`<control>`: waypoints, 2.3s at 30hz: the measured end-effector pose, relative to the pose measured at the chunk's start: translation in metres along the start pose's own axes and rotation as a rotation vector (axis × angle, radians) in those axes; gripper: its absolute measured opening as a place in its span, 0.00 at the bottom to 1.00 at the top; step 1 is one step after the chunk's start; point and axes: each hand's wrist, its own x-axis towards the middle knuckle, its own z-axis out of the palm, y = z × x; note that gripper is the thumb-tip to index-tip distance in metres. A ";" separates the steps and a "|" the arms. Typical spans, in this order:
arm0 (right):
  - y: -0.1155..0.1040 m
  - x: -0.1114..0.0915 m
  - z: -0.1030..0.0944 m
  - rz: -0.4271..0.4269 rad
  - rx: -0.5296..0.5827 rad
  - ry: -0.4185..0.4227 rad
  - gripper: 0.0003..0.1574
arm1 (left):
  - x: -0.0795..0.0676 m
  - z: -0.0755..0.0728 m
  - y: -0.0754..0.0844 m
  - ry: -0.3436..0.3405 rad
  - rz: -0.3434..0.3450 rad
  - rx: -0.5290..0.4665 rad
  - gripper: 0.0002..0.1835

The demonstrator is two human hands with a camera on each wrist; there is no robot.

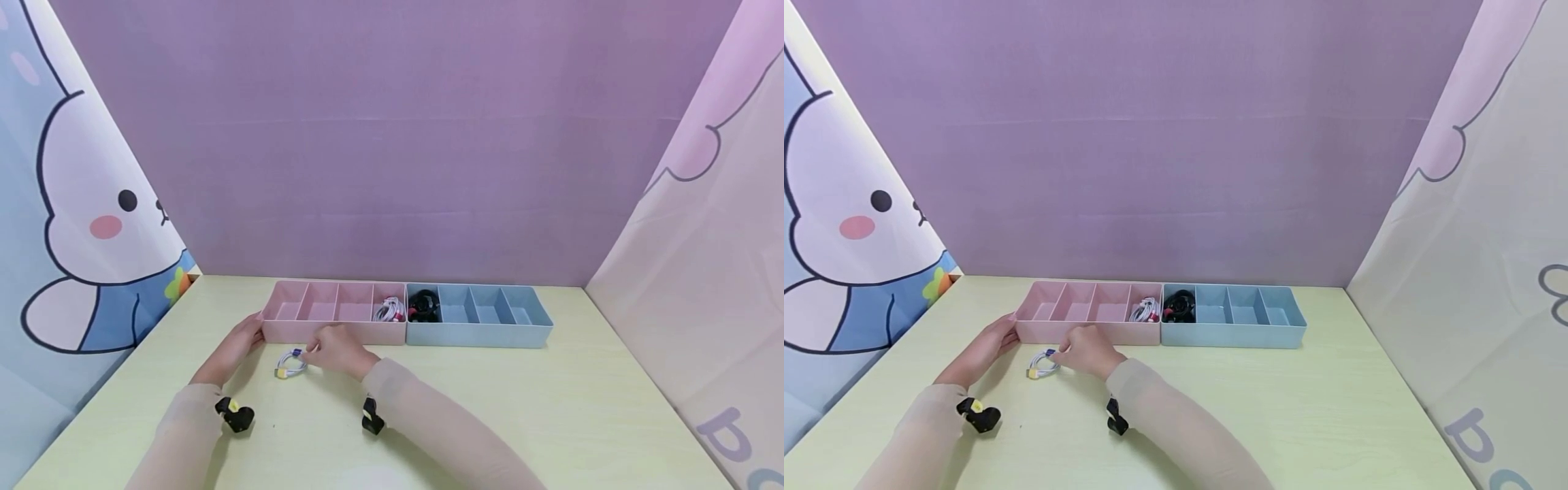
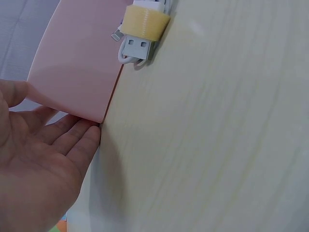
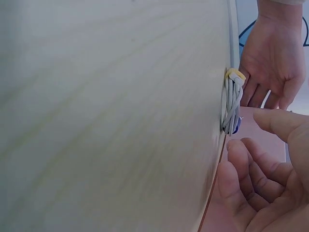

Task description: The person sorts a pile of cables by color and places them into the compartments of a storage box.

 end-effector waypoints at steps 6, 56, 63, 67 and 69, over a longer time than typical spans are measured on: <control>0.001 0.004 0.005 0.022 -0.012 0.009 0.12 | 0.000 0.000 0.000 0.005 -0.017 0.012 0.40; 0.001 -0.001 0.008 0.213 0.315 -0.042 0.15 | 0.002 -0.003 -0.005 -0.012 0.042 -0.003 0.38; -0.002 -0.003 0.008 0.220 0.392 -0.040 0.07 | 0.002 -0.003 -0.005 -0.017 0.037 -0.006 0.38; -0.003 -0.003 0.008 0.212 0.406 -0.049 0.06 | 0.002 -0.002 -0.004 -0.016 0.030 -0.005 0.38; -0.004 -0.003 0.007 0.208 0.402 -0.053 0.06 | 0.002 -0.002 -0.004 -0.013 0.027 0.001 0.39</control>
